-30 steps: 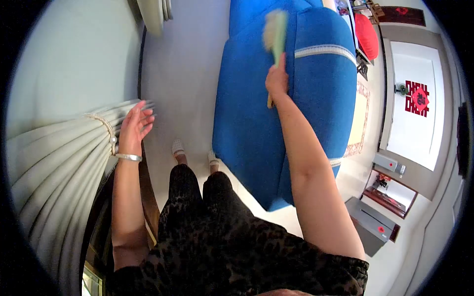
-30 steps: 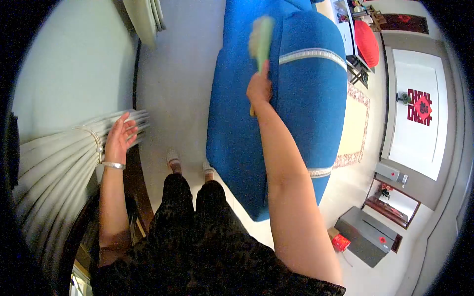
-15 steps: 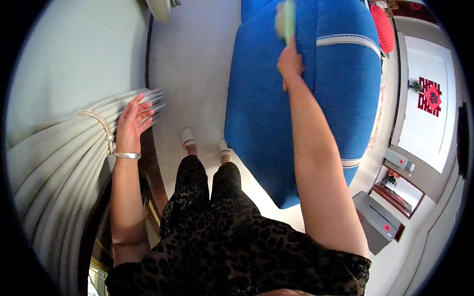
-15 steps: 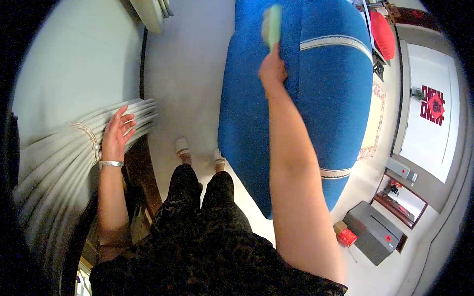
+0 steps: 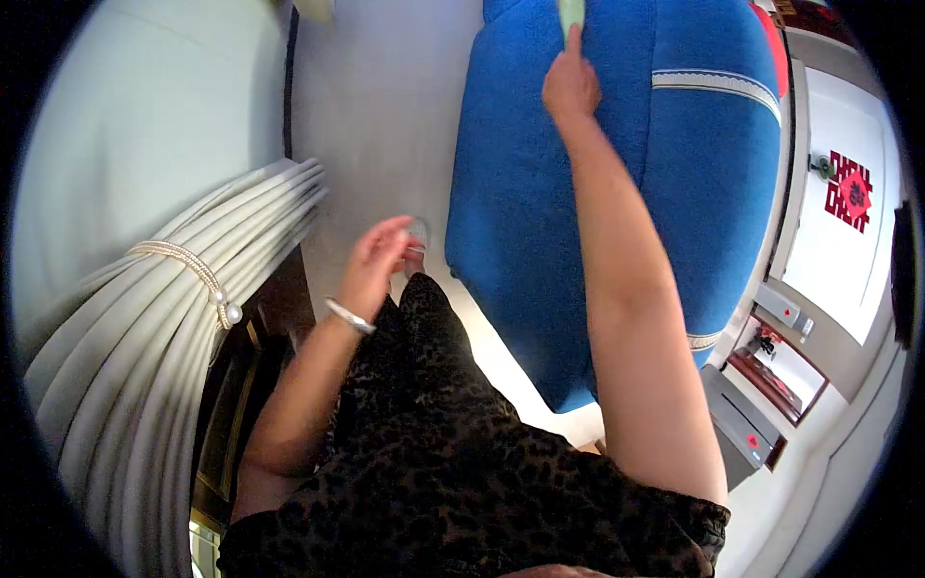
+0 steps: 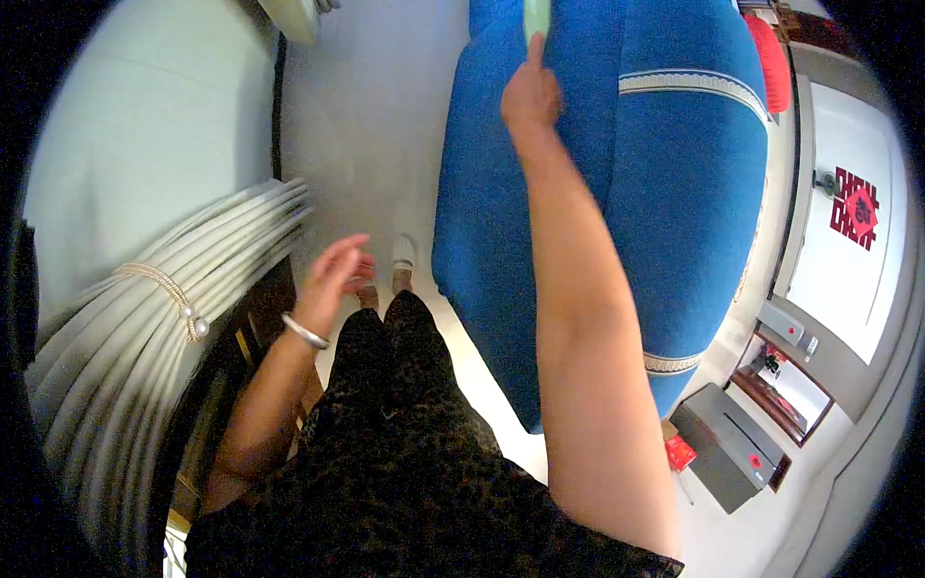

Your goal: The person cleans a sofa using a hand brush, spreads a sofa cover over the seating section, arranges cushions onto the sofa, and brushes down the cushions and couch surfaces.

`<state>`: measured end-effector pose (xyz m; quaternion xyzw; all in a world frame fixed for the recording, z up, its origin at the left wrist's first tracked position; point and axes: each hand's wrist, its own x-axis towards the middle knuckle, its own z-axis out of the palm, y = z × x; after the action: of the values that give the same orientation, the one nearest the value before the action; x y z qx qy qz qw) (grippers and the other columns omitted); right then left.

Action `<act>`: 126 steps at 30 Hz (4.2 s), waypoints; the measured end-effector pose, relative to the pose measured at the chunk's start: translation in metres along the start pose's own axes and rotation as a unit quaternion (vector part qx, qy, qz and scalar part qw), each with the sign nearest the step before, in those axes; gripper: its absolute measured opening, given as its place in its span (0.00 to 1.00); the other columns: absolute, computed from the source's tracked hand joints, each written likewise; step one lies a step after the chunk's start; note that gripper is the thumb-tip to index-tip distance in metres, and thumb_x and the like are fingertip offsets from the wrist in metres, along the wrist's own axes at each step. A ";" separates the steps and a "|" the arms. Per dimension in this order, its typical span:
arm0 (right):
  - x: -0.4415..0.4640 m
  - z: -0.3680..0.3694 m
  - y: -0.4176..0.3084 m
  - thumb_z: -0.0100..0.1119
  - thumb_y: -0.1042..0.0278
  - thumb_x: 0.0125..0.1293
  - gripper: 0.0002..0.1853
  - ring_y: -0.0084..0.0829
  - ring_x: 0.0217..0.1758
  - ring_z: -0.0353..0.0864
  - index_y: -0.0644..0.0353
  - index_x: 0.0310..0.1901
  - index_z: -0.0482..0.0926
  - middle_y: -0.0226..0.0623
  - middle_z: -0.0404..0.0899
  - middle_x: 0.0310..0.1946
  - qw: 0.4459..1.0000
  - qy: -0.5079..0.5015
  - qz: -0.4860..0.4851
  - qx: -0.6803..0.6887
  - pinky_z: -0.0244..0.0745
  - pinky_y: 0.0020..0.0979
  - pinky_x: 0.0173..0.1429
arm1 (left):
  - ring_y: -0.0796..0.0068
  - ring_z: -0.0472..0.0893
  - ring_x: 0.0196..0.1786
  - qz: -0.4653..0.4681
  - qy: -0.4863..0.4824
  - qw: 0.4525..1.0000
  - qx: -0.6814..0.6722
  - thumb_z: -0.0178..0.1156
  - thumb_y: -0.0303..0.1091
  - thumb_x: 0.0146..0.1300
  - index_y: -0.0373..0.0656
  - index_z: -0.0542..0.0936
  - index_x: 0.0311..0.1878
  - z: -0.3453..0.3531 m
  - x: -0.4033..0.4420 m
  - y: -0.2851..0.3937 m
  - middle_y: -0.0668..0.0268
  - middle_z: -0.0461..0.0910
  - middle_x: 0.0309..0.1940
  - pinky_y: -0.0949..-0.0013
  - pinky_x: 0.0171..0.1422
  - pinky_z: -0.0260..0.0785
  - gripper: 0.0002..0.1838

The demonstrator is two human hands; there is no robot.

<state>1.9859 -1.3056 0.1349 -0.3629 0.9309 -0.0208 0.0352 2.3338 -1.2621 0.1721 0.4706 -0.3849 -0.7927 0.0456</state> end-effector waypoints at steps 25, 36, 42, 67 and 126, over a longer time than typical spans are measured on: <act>-0.321 -0.088 -0.027 0.55 0.62 0.60 0.29 0.50 0.48 0.75 0.59 0.63 0.61 0.51 0.73 0.49 0.924 -0.338 -0.065 0.165 0.72 0.41 0.51 | 0.74 0.72 0.26 -0.035 0.006 0.993 -0.113 0.47 0.42 0.68 0.38 0.69 0.43 0.082 0.008 -0.055 0.67 0.70 0.21 0.68 0.33 0.69 0.15; -0.070 -0.226 0.042 0.54 0.72 0.64 0.09 0.25 0.35 0.78 0.62 0.44 0.80 0.38 0.81 0.32 0.957 -0.016 -0.208 0.202 0.73 0.28 0.41 | 0.81 0.64 0.19 0.162 -0.106 0.970 -0.145 0.45 0.50 0.69 0.43 0.71 0.38 0.206 0.013 -0.047 0.72 0.65 0.16 0.75 0.23 0.59 0.18; -0.081 -0.208 0.042 0.53 0.69 0.66 0.10 0.17 0.26 0.71 0.68 0.42 0.79 0.27 0.74 0.24 0.934 -0.053 -0.185 0.300 0.67 0.20 0.32 | 0.81 0.62 0.18 0.057 0.027 0.998 0.031 0.45 0.52 0.68 0.44 0.70 0.28 0.194 0.055 -0.188 0.73 0.62 0.14 0.73 0.21 0.56 0.21; -0.074 -0.179 0.056 0.56 0.44 0.59 0.22 0.39 0.38 0.81 0.51 0.46 0.79 0.37 0.82 0.33 0.947 -0.076 -0.304 -0.067 0.74 0.38 0.43 | 0.71 0.68 0.20 0.033 0.039 0.985 -0.163 0.45 0.50 0.67 0.39 0.73 0.28 0.220 0.060 -0.188 0.65 0.70 0.18 0.63 0.26 0.60 0.22; 0.051 -0.182 0.045 0.49 0.57 0.68 0.17 0.21 0.39 0.77 0.58 0.51 0.78 0.32 0.80 0.31 0.953 -0.084 -0.238 0.165 0.68 0.22 0.49 | 0.46 0.77 0.43 -0.057 0.131 0.959 0.243 0.42 0.53 0.67 0.39 0.79 0.39 0.118 0.242 -0.124 0.47 0.79 0.37 0.52 0.46 0.68 0.25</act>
<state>1.9037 -1.3042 0.3108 -0.5636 0.7947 -0.1518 0.1666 2.1441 -1.2130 -0.0502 0.5885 -0.5290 -0.6079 -0.0656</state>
